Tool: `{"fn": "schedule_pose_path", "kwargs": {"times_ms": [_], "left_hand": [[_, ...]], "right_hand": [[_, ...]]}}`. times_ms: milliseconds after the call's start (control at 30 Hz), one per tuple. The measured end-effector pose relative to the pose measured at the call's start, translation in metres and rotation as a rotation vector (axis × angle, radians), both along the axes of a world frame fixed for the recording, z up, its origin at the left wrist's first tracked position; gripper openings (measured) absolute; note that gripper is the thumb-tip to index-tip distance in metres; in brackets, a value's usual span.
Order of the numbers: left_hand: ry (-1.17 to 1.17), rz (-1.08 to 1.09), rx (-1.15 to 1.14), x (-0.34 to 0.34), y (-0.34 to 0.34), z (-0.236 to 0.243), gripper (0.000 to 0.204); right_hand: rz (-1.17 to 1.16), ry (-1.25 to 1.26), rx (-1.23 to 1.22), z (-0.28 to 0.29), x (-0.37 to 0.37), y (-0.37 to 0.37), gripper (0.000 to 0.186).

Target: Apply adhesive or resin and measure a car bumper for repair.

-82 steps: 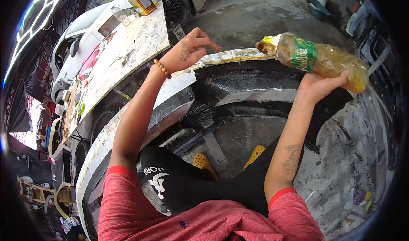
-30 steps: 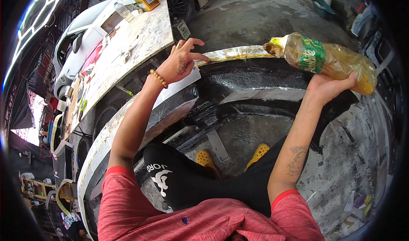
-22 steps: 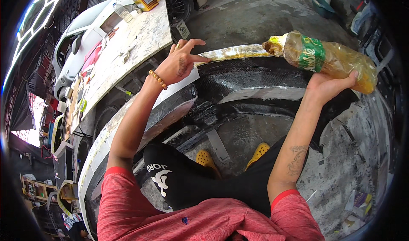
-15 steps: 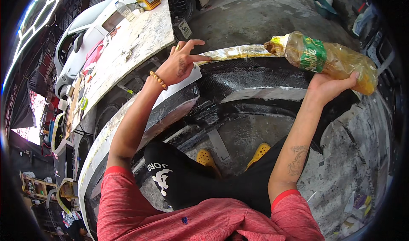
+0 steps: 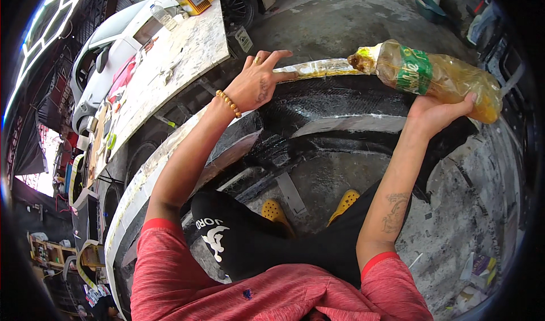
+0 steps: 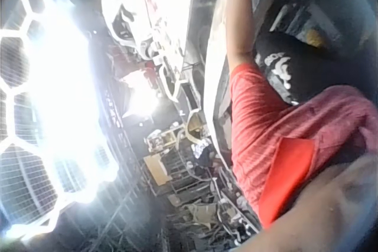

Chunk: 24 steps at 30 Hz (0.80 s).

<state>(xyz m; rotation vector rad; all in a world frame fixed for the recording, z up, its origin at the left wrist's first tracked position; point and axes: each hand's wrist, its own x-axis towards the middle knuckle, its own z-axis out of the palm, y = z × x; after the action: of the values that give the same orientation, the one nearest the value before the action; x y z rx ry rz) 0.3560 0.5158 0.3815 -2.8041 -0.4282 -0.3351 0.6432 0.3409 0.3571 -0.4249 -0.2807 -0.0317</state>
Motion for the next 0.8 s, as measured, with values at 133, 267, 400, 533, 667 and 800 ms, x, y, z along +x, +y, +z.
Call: {"fn": "schedule_pose_path", "kwargs": {"times_ms": [133, 267, 400, 533, 667, 800], "left_hand": [[0.023, -0.021, 0.021, 0.004, -0.003, 0.001, 0.054], [0.027, -0.004, 0.032, 0.010, -0.005, 0.005, 0.058], [0.033, -0.016, 0.043, 0.012, -0.005, 0.004, 0.062], [0.043, -0.075, 0.103, 0.014, -0.003, 0.003, 0.064], [0.076, -0.010, 0.139, 0.013, -0.004, 0.011, 0.064], [0.069, -0.021, 0.119, 0.015, -0.007, 0.008, 0.064]], "right_hand": [[-0.013, 0.053, 0.021, 0.006, -0.006, 0.001, 0.073], [-0.005, 0.047, 0.033, 0.005, -0.003, 0.001, 0.073], [0.004, 0.033, 0.024, 0.005, -0.004, 0.000, 0.074], [0.007, 0.052, 0.020, 0.007, -0.008, 0.002, 0.074], [-0.002, 0.054, 0.026, 0.008, -0.010, 0.002, 0.074], [0.006, 0.052, 0.029, 0.007, -0.008, 0.002, 0.074]]}}
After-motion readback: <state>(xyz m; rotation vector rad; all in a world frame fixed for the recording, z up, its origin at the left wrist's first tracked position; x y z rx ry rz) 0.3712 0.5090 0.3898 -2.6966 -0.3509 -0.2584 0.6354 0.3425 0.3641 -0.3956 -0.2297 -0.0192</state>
